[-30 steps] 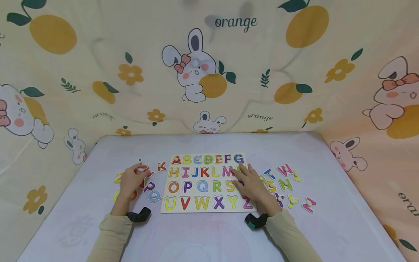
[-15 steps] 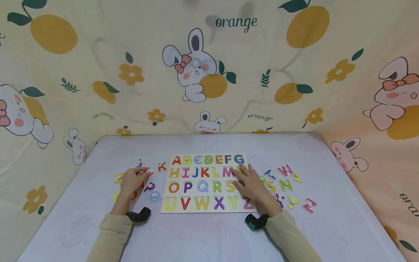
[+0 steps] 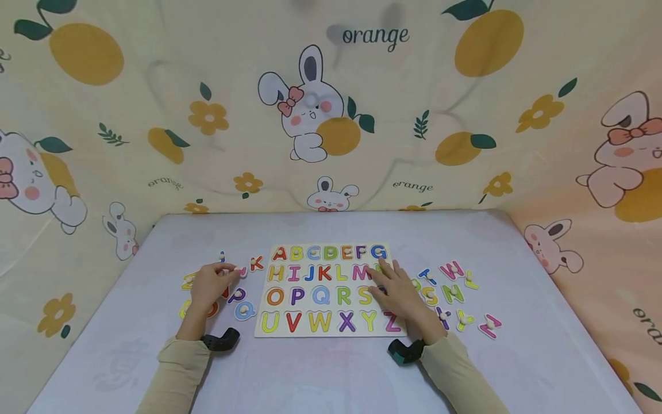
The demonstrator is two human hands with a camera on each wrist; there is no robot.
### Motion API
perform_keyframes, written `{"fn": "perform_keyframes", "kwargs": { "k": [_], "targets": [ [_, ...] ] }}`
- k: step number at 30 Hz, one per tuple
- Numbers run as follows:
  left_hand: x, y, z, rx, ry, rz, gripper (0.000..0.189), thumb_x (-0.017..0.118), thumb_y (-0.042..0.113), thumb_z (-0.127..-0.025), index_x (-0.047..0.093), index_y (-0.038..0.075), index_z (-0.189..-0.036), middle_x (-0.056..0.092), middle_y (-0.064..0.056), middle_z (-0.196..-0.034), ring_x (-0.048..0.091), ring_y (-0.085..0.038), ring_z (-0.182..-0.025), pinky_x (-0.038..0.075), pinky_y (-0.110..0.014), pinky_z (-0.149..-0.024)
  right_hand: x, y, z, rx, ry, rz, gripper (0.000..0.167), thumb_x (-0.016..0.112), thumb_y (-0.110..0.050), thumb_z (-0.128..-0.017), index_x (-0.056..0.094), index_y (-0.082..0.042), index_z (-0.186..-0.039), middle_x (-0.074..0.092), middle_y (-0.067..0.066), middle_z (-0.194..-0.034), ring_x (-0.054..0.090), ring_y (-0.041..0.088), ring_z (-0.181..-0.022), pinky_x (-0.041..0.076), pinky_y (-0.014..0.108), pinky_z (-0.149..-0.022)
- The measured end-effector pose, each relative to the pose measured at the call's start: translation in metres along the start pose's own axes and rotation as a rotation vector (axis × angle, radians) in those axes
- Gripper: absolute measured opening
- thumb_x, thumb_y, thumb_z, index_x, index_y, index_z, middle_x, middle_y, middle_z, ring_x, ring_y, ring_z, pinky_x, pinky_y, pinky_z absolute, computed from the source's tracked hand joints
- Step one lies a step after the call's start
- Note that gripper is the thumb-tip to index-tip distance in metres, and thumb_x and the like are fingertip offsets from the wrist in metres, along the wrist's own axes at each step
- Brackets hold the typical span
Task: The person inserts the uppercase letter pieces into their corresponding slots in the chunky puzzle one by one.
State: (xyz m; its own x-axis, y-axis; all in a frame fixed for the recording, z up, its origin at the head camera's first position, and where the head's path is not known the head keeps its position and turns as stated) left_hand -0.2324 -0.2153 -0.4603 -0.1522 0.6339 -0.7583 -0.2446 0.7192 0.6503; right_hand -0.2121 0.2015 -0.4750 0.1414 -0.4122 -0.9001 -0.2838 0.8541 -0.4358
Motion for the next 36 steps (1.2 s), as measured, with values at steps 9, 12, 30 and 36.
{"fn": "perform_keyframes", "kwargs": {
  "k": [9, 12, 30, 36],
  "targets": [
    [0.004, 0.007, 0.004, 0.016, 0.033, 0.018, 0.029, 0.068, 0.029, -0.083, 0.072, 0.005, -0.098, 0.049, 0.0, -0.067, 0.045, -0.015, -0.062, 0.028, -0.025, -0.052, 0.001, 0.001, 0.002, -0.015, 0.017, 0.004, 0.053, 0.056, -0.033, -0.095, 0.045, -0.016, -0.144, 0.024, 0.021, -0.159, 0.014, 0.054, -0.145, 0.015, 0.066, -0.117],
    [0.006, 0.009, 0.004, 0.04, 0.051, 0.021, 0.026, 0.068, 0.028, -0.082, 0.071, 0.006, -0.096, 0.053, -0.001, -0.069, 0.047, -0.015, -0.064, 0.03, -0.025, -0.053, 0.0, 0.0, 0.003, -0.011, 0.015, 0.003, 0.053, 0.056, -0.033, -0.095, 0.045, -0.015, -0.145, 0.023, 0.021, -0.159, 0.013, 0.054, -0.145, 0.014, 0.066, -0.117],
    [0.012, 0.027, 0.011, 0.139, 0.002, 0.041, 0.027, 0.071, 0.029, -0.085, 0.067, 0.004, -0.094, 0.053, -0.002, -0.068, 0.043, -0.01, -0.055, 0.029, -0.022, -0.048, -0.003, -0.001, -0.001, -0.001, -0.004, 0.006, 0.055, 0.056, -0.034, -0.095, 0.044, -0.017, -0.145, 0.022, 0.02, -0.16, 0.012, 0.053, -0.145, 0.014, 0.066, -0.117],
    [0.019, 0.033, 0.015, 0.17, -0.024, 0.058, 0.026, 0.072, 0.03, -0.084, 0.066, 0.006, -0.092, 0.049, 0.001, -0.066, 0.041, -0.01, -0.054, 0.028, -0.022, -0.049, 0.0, 0.001, 0.0, -0.002, -0.006, 0.012, 0.055, 0.055, -0.034, -0.096, 0.043, -0.017, -0.146, 0.022, 0.02, -0.16, 0.012, 0.053, -0.146, 0.015, 0.066, -0.117]
  ]
}}
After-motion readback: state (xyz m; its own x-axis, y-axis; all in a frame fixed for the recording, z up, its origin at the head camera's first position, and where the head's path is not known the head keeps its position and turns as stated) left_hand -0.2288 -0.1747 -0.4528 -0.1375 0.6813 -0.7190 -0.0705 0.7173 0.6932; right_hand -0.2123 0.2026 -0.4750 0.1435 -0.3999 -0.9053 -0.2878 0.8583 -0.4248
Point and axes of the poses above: each hand's wrist, its own z-axis away from the middle knuckle, its own x-axis out of the palm, y = z × x, the point moved 3 cm from there along -z, towards the middle knuckle
